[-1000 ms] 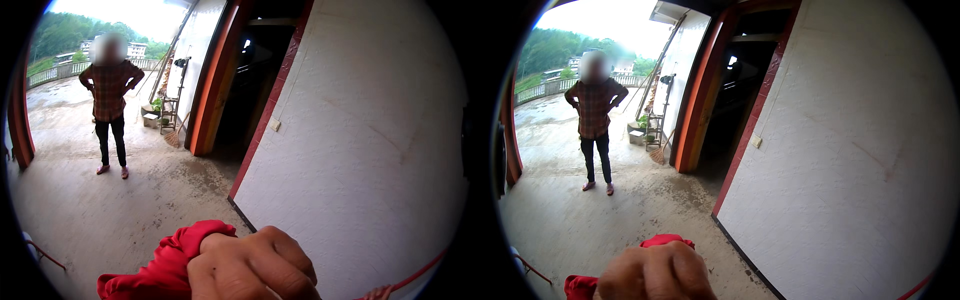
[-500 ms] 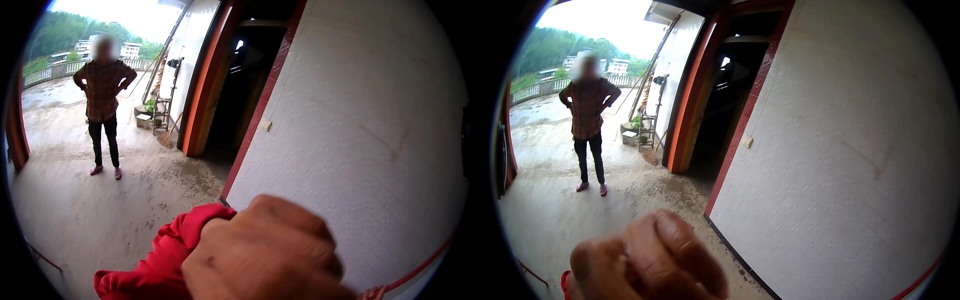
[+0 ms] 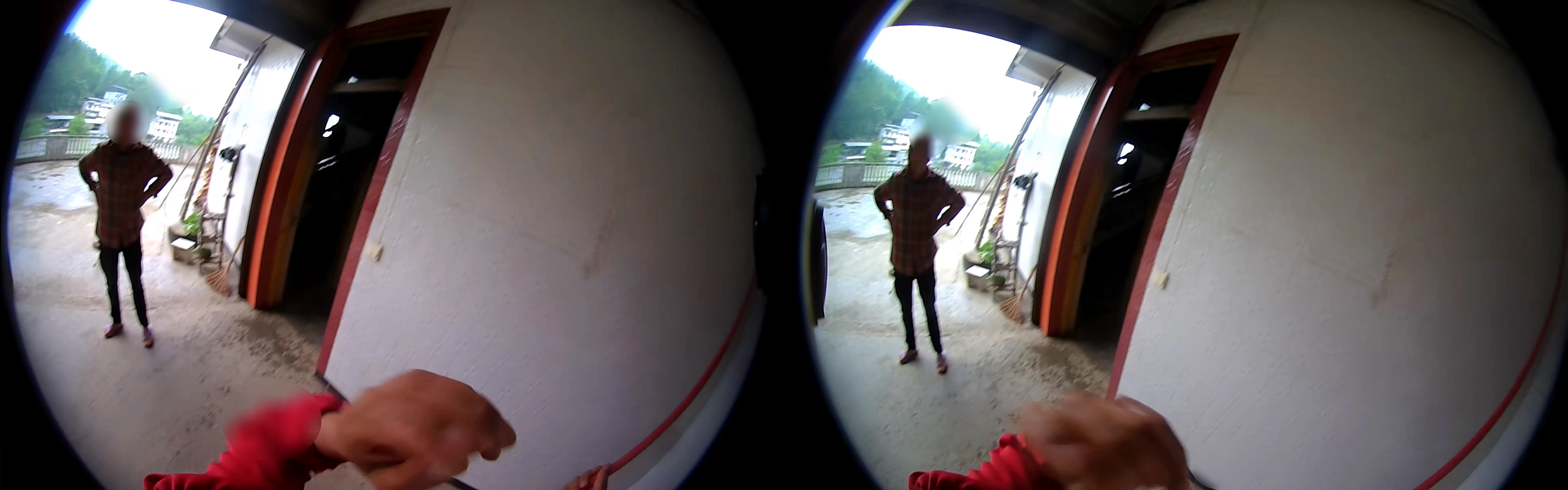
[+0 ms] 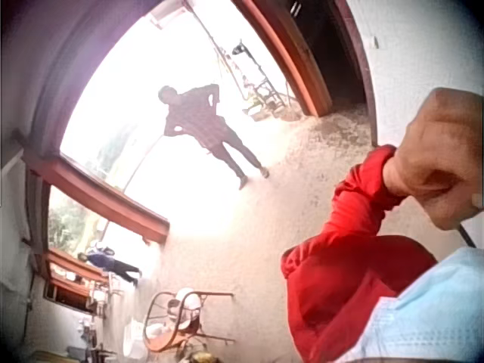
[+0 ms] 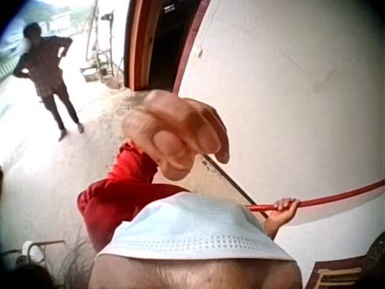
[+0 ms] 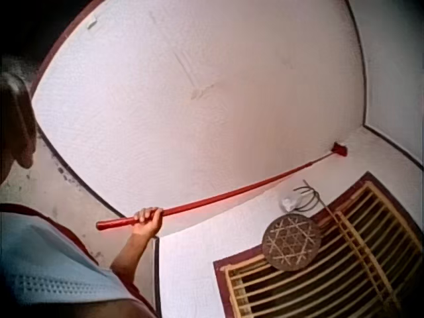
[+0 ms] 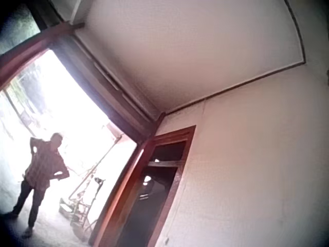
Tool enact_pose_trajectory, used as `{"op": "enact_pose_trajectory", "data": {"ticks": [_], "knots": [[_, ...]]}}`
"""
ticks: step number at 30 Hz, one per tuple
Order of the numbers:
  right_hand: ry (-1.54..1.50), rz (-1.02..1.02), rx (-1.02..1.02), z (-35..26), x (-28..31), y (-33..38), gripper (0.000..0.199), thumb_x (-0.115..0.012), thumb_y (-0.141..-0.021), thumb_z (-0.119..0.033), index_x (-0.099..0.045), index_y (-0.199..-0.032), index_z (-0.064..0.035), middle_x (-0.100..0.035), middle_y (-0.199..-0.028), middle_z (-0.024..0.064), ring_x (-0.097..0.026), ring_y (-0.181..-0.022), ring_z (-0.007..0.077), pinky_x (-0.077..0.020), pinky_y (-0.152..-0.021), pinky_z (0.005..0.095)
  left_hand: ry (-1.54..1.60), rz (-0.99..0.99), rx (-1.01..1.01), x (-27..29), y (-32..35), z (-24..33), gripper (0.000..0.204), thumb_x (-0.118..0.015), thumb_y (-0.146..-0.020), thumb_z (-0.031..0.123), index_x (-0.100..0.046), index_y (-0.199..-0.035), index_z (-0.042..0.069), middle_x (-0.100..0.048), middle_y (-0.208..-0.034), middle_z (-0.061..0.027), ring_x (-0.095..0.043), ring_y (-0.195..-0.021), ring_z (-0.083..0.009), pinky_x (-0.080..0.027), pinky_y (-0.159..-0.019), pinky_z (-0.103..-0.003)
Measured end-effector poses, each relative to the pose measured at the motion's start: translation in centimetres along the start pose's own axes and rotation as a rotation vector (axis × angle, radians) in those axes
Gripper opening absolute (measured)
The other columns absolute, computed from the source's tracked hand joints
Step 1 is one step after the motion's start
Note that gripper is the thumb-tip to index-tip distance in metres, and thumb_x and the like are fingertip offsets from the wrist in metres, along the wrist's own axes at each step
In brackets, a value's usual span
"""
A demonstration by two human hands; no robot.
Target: The person uses a long red pole with a brush to clean the upper sections of a tiled wall and a window frame. They then dip the brush into a pink bucket of water and proceed to wash a piece of cloth by hand in the bucket.
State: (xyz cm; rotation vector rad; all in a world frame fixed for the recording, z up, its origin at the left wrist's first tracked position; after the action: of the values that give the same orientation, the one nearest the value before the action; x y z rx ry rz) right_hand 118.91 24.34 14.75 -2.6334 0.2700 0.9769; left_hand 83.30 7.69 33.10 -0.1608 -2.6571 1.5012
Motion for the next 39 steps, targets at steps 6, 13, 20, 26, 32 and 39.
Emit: {"op": "enact_pose_trajectory", "data": {"ticks": [6,13,20,26,32,39], "knots": [[-0.048,0.082,0.055,-0.3,-0.4,1.1,0.03,-0.051,-0.092,-0.038,-0.046,-0.072,-0.0157,-0.037,-0.051,-0.0033,-0.034,-0.038,0.0106,-0.0319,-0.036,0.0267,0.04,-0.274,0.982,-8.8,14.4,-5.5,0.019,-0.057,-0.089,0.015,-0.059,-0.105,0.004,-0.06,-0.096,-0.0098,-0.06,-0.075,-0.0159,-0.047,-0.06,-0.024],[-0.026,-0.122,0.003,0.9,-1.9,-0.1,0.026,-0.049,-0.093,-0.034,-0.05,-0.077,-0.0139,-0.041,-0.057,0.0009,-0.038,-0.046,0.0153,-0.035,-0.046,0.0337,0.37,-0.512,1.38,-18.0,33.3,-3.3,0.049,-0.059,-0.088,0.036,-0.044,-0.124,0.007,-0.057,-0.102,-0.0125,-0.058,-0.079,-0.0183,-0.05,-0.067,-0.033],[0.058,-0.007,0.192,-1.9,0.9,-4.1,0.023,-0.052,-0.091,-0.035,-0.049,-0.092,-0.0124,-0.05,-0.064,0.0022,-0.046,-0.048,0.0159,-0.0377,-0.043,0.0335,1.02,-0.438,1.839,-19.4,34.0,-2.9,0.034,-0.063,-0.087,0.028,-0.05,-0.112,0.01,-0.059,-0.085,-0.0004,-0.051,-0.063,-0.0077,-0.043,-0.054,-0.023],[0.132,0.119,0.413,-6.1,-2.3,-5.9,0.03,-0.049,-0.092,-0.041,-0.049,-0.088,-0.0116,-0.043,-0.061,-0.0011,-0.036,-0.041,0.0097,-0.0314,-0.035,0.026,1.238,-0.303,1.913,-19.6,36.0,-2.3,0.019,-0.068,-0.082,0.018,-0.054,-0.092,0.012,-0.045,-0.066,0.0081,-0.042,-0.058,-0.0043,-0.036,-0.051,-0.021],[0.094,-0.03,0.386,-8.1,-6.8,-8.4,0.036,-0.049,-0.09,-0.048,-0.05,-0.092,-0.012,-0.039,-0.059,-0.0025,-0.034,-0.04,0.0088,-0.0307,-0.034,0.0258,0.692,-0.305,1.525,-17.8,31.2,-5.5,0.02,-0.061,-0.088,0.027,-0.049,-0.085,0.012,-0.043,-0.058,0.0069,-0.042,-0.048,-0.0043,-0.036,-0.042,-0.022],[0.297,0.061,0.565,-14.5,-18.6,-20.9,0.045,-0.04,-0.092,-0.05,-0.046,-0.097,-0.0057,-0.044,-0.061,0.0022,-0.042,-0.044,0.0131,-0.0374,-0.039,0.0308,0.494,-0.357,1.539,-14.5,22.9,-23.3,0.04,-0.057,-0.088,0.042,-0.052,-0.094,0.003,-0.048,-0.059,-0.001,-0.047,-0.044,-0.0085,-0.035,-0.039,-0.024]]}}
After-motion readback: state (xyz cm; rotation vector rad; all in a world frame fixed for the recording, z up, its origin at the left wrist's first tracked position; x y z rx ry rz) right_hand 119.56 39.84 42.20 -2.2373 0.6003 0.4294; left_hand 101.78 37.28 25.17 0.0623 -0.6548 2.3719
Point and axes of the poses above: each hand's wrist, its own y-axis away from the middle knuckle, its own x-axis out of the back of the hand, z = x × y, the point moved 4 cm from there along -y, towards the middle knuckle
